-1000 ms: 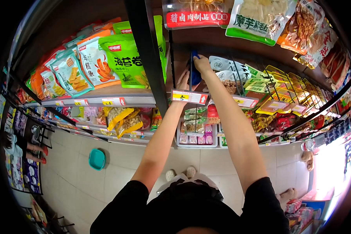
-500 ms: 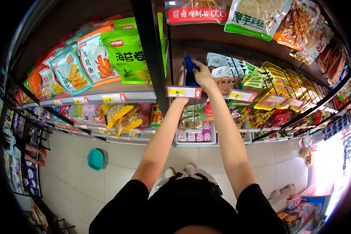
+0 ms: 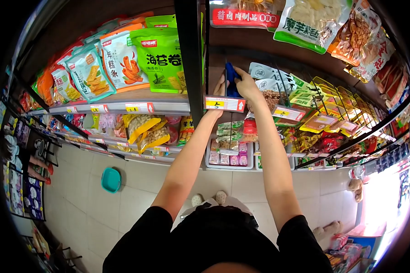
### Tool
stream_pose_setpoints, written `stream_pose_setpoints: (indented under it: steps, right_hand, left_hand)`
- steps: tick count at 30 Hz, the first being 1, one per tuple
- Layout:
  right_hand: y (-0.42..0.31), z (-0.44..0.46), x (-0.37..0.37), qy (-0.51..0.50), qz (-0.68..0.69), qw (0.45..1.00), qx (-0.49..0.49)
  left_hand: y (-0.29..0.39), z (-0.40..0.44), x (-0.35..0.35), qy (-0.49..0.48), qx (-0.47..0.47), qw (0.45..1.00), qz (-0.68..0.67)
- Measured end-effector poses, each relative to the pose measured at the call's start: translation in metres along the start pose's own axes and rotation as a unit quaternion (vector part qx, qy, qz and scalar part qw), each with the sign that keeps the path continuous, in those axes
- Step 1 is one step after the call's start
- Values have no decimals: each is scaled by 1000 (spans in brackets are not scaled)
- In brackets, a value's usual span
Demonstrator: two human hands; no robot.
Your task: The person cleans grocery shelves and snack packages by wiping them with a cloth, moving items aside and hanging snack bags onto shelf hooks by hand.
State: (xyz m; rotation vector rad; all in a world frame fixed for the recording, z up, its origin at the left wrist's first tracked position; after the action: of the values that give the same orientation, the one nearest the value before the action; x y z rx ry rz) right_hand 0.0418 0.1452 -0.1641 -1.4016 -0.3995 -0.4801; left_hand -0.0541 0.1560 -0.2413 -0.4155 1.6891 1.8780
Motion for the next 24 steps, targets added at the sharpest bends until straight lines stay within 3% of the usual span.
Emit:
stream_pose_setpoints:
  steps: [4,5,6,7,8,10,14,16,18,20,21,22,24]
  right_hand:
    - [-5,7,5,17,34,999,39]
    - [-3,6,8,19,32,999,38]
    - [-14,1,14,39,-11,996,76]
    - [-24,-3,19,60,-56,990,116]
    - [-32,-8,23,80,-84,983,142]
    - [-48,-12,29,119,-180,967,137]
    - [-71,8,34,124,-254,952,120]
    - [-79,27,30,137,-328,921,157]
    - [-79,45,21,126,-347,913,175]
    - [-58,66,-7,3,-390,914,117]
    - [-53,72,-11,-17,-344,937,58]
    - [-56,75,-12,-19,-340,938,61]
    - [-49,81,-19,-75,-411,908,23]
  left_hand:
    - [-19,30,26,-24,-24,999,-37]
    - [-9,33,25,-17,-71,992,-107]
    - [10,31,16,-11,-118,977,-177]
    - [12,33,17,46,-118,970,-207]
    - [14,45,17,34,-128,963,-233]
    - [23,48,-4,-1,-112,980,-163]
    - [2,63,-4,31,-46,975,-216]
    - [7,69,-8,-93,-75,967,-225]
    - [10,56,-11,-22,-114,976,-183]
    - [0,55,-8,2,-48,974,-221]
    - [4,53,-8,4,-51,975,-218]
    - [9,50,-13,-14,-51,975,-216]
    - [11,47,-19,-51,-51,974,-213]
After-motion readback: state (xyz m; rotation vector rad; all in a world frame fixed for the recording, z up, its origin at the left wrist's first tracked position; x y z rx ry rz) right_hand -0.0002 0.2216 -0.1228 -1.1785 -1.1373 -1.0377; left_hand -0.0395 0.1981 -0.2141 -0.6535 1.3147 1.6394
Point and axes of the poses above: each hand's wrist, its own z-axis towards the middle knuckle, its own x-axis out of the back of the hand, y = z × x, the point moved 9 cm from there along z, towards the middle knuckle, and after that the axes turned 7 degrees about -z, right-handed, at the moved point
